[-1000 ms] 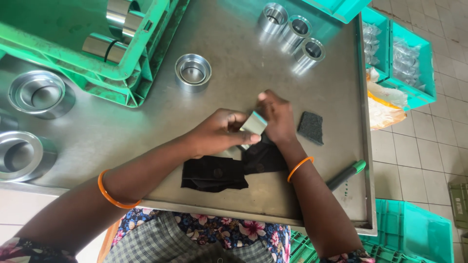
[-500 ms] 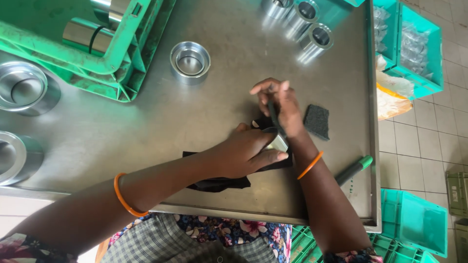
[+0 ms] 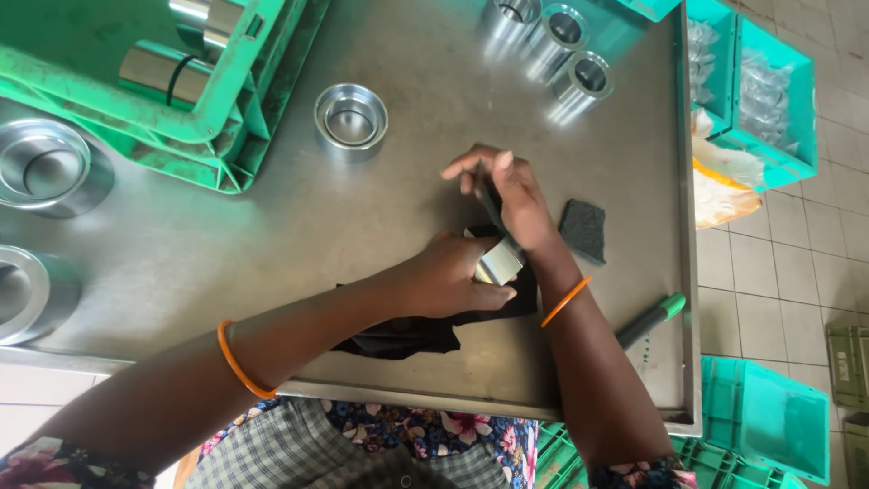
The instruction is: Inspecting metal rings by cleaning and looking for defects before placing them in a crate.
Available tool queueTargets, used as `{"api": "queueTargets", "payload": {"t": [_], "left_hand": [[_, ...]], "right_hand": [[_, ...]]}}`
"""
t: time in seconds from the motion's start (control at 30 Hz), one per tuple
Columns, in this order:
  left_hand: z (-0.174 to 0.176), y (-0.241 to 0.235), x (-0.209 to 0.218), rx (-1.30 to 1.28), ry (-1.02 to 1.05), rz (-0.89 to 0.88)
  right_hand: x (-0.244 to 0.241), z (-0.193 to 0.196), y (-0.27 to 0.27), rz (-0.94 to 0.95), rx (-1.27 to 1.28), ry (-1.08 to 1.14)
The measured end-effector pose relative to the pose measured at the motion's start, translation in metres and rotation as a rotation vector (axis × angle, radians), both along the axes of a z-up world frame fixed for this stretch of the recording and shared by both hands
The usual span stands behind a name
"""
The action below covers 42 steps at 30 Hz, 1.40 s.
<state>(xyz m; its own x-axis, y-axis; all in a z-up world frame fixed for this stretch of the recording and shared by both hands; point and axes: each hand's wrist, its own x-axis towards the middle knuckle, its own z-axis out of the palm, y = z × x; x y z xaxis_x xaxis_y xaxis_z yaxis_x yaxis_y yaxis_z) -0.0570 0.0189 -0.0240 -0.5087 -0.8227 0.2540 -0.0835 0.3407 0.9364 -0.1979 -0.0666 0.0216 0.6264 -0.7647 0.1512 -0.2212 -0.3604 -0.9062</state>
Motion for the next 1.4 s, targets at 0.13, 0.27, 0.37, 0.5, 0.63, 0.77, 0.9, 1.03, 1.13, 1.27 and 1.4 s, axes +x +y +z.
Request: {"api": "queueTargets", "payload": {"t": [0.13, 0.27, 0.37, 0.5, 0.63, 0.77, 0.9, 1.03, 1.13, 1.27, 1.4], "left_hand": [[-0.033, -0.003, -0.005, -0.109, 0.004, -0.031], [-0.022, -0.010, -0.001, 0.117, -0.030, -0.106], [-0.004, -0.005, 0.004, 0.150, 0.041, -0.093], [-0.022, -0.005, 0.006, 0.081, 0.062, -0.127], [-0.044, -0.007, 0.002, 0.043, -0.049, -0.159], [-0.005, -0.006, 0.005, 0.142, -0.030, -0.072], [0.003, -0.001, 0.008, 0.152, 0.039, -0.108], [-0.025, -0.006, 0.001, 0.100, -0.090, -0.087], [-0.020, -0.005, -0.002, 0.137, 0.011, -0.118], [-0.012, 0.002, 0.000, 0.171, 0.120, -0.019], [0.020, 0.001, 0.025, 0.296, 0.225, 0.019]], "right_hand": [[0.027, 0.038, 0.033, 0.142, -0.457, 0.229], [0.018, 0.028, 0.017, 0.140, -0.248, 0.109], [0.001, 0.002, 0.003, 0.037, -0.006, -0.045], [0.015, 0.025, 0.019, 0.040, -0.250, 0.135], [0.030, 0.038, 0.030, 0.188, -0.567, 0.285], [-0.003, -0.003, -0.003, 0.062, -0.069, -0.076], [0.004, 0.012, 0.008, 0.042, -0.187, 0.001], [0.029, 0.053, 0.038, 0.179, -0.490, 0.227], [0.009, 0.023, 0.017, 0.004, -0.273, 0.039], [-0.015, -0.017, 0.000, -0.194, -0.378, 0.220], [-0.021, 0.000, 0.002, -0.325, -0.856, 0.381]]}}
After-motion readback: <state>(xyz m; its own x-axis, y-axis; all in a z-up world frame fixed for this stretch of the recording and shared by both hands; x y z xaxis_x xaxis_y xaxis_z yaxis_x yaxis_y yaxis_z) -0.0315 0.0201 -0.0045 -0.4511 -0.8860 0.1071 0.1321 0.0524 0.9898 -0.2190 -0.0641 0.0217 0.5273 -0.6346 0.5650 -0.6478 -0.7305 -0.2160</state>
